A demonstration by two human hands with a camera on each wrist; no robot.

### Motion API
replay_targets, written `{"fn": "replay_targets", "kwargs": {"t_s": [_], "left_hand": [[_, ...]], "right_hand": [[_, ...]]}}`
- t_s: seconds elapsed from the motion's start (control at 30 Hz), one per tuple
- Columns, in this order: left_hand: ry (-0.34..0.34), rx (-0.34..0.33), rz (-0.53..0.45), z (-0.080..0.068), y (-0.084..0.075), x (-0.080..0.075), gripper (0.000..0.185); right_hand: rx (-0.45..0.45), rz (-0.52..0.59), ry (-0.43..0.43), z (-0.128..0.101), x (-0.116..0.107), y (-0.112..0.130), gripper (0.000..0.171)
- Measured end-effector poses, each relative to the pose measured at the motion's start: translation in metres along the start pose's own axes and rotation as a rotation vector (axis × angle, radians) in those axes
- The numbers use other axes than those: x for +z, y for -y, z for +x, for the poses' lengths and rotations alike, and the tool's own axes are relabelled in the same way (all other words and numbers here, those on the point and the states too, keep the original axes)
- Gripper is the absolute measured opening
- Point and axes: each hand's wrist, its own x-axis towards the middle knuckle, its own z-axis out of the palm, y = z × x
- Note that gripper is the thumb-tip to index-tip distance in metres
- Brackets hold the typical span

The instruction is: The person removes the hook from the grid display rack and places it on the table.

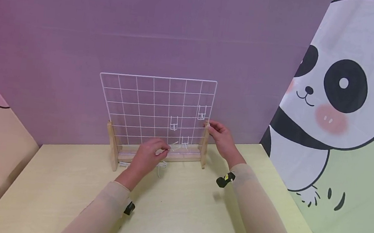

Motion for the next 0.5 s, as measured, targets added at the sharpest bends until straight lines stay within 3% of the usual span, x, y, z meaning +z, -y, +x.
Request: {"fn": "replay_targets", "kwargs": {"t_s": [0.5], "left_hand": [[0.106, -0.079, 0.032, -0.0068, -0.0022, 0.0082, 0.011]], "right_hand": [[-0.010, 0.024, 0.000, 0.0021, -0.0011, -0.0029, 0.027]]}}
